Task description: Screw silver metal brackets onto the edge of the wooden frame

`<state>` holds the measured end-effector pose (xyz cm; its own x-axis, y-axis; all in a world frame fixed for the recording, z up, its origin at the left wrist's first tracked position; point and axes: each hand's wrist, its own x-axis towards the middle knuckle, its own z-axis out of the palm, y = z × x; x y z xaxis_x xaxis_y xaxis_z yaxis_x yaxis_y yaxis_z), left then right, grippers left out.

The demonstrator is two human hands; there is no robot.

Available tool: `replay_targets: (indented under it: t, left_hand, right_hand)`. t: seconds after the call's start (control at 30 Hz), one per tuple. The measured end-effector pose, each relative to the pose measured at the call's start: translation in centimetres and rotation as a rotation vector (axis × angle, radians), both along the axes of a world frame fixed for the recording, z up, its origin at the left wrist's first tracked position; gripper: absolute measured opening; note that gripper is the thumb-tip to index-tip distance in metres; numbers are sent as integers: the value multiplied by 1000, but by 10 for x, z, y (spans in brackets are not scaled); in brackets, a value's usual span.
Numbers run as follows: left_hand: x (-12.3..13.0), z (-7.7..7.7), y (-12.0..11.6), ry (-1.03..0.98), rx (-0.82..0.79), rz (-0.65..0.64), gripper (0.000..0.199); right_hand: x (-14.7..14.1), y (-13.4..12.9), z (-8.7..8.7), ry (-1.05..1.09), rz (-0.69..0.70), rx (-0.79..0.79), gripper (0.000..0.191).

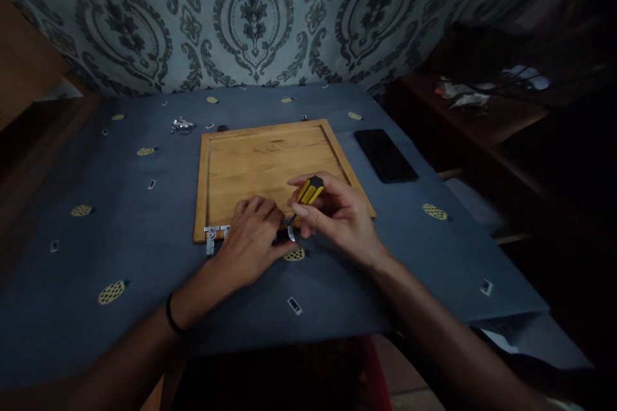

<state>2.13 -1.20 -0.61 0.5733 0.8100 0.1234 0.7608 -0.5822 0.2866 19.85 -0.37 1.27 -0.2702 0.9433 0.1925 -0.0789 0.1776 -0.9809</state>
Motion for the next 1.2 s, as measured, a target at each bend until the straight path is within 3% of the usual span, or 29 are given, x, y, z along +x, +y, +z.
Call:
replay_targets:
  t: [0.13, 0.33, 0.63, 1.2]
  left_hand:
    - [0, 0, 0, -41, 9, -1, 36]
    - [-1, -3, -1, -74, 21, 1, 41]
    - [-1, 3, 0, 6, 1, 9, 37]
    - [0, 4, -1, -14, -13, 2, 38]
  right_hand:
    - [-2, 2, 4, -17, 87, 11, 26]
    - [-14, 4, -2, 17, 62, -25, 31]
    - [-3, 0, 5, 99, -318, 90, 39]
    - [-3, 2, -8, 27, -181, 8, 41]
